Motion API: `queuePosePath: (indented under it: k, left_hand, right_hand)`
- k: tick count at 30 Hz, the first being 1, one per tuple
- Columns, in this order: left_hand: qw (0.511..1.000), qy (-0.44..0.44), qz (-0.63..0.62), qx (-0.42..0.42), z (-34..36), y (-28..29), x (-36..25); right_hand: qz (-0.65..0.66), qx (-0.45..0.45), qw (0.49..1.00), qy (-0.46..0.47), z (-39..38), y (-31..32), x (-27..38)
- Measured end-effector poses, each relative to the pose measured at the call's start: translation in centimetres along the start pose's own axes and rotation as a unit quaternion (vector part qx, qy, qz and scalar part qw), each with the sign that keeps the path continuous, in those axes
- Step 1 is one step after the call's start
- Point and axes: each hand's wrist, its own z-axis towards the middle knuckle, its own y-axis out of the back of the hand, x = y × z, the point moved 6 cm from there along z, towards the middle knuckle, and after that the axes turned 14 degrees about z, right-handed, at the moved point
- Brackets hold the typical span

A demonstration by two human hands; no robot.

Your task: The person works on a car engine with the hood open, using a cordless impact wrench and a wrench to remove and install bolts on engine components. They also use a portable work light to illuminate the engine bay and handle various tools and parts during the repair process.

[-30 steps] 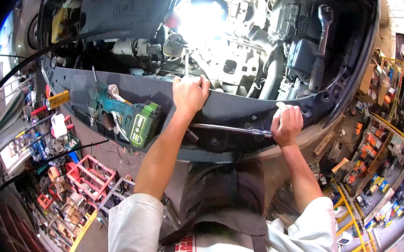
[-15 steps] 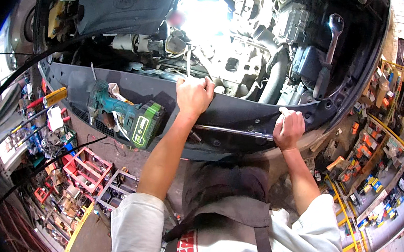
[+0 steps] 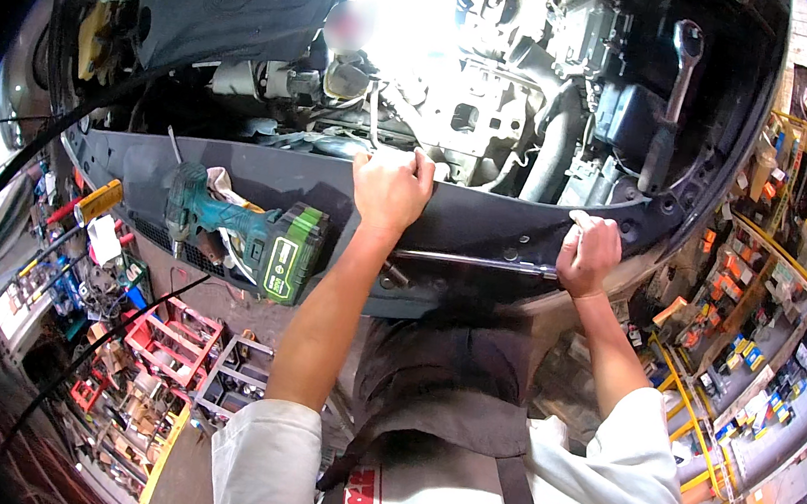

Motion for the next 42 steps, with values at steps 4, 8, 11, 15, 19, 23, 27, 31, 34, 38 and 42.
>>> queuePosePath:
  k: [4, 8, 11, 15, 19, 23, 27, 31, 34, 38, 42]
  left_hand:
    - [1.000, 0.008, -0.020, 0.005, 0.17, 0.22, 0.14]
    - [1.000, 0.010, -0.020, 0.020, 0.24, 0.01, 0.15]
    - [0.999, 0.011, -0.029, 0.006, 0.39, 0.44, 0.06]
    - [0.999, 0.020, -0.040, 0.011, 0.13, 0.44, 0.32]
    - [0.999, 0.020, -0.048, 0.014, 0.16, 0.03, 0.40]
    - [0.999, 0.007, -0.037, 0.013, 0.09, -0.08, 0.23]
    - [0.999, 0.005, -0.023, 0.023, 0.23, 0.05, 0.10]
    - [1.000, 0.000, -0.011, 0.016, 0.30, 0.21, 0.04]
    - [1.000, 0.005, -0.028, -0.008, 0.36, 0.37, -0.02]
    - [1.000, 0.005, -0.005, 0.016, 0.18, 0.04, -0.04]
    - [1.000, 0.010, -0.003, 0.017, 0.12, -0.14, 0.03]
  right_hand:
    - [-0.007, 0.005, 1.000, -0.006, 0.26, -0.18, 0.18]
    - [-0.017, 0.018, 1.000, -0.005, 0.36, -0.23, 0.32]
    - [-0.023, 0.029, 0.999, -0.007, 0.74, -0.14, 0.50]
    - [-0.015, 0.037, 0.999, -0.014, 0.50, -0.21, 0.39]
    - [-0.007, 0.039, 0.999, -0.010, 0.81, -0.50, 0.42]
    - [-0.018, 0.056, 0.998, -0.017, 0.47, -0.34, 0.33]
    - [-0.006, 0.041, 0.999, -0.013, 0.51, -0.20, 0.41]
    - [-0.007, 0.032, 0.999, -0.014, 0.63, -0.06, 0.45]
    - [-0.003, 0.019, 1.000, -0.007, 0.61, 0.06, 0.45]
    - [0.008, 0.005, 1.000, 0.002, 0.55, 0.16, 0.52]
    - [0.007, 0.003, 1.000, 0.004, 0.38, 0.13, 0.42]
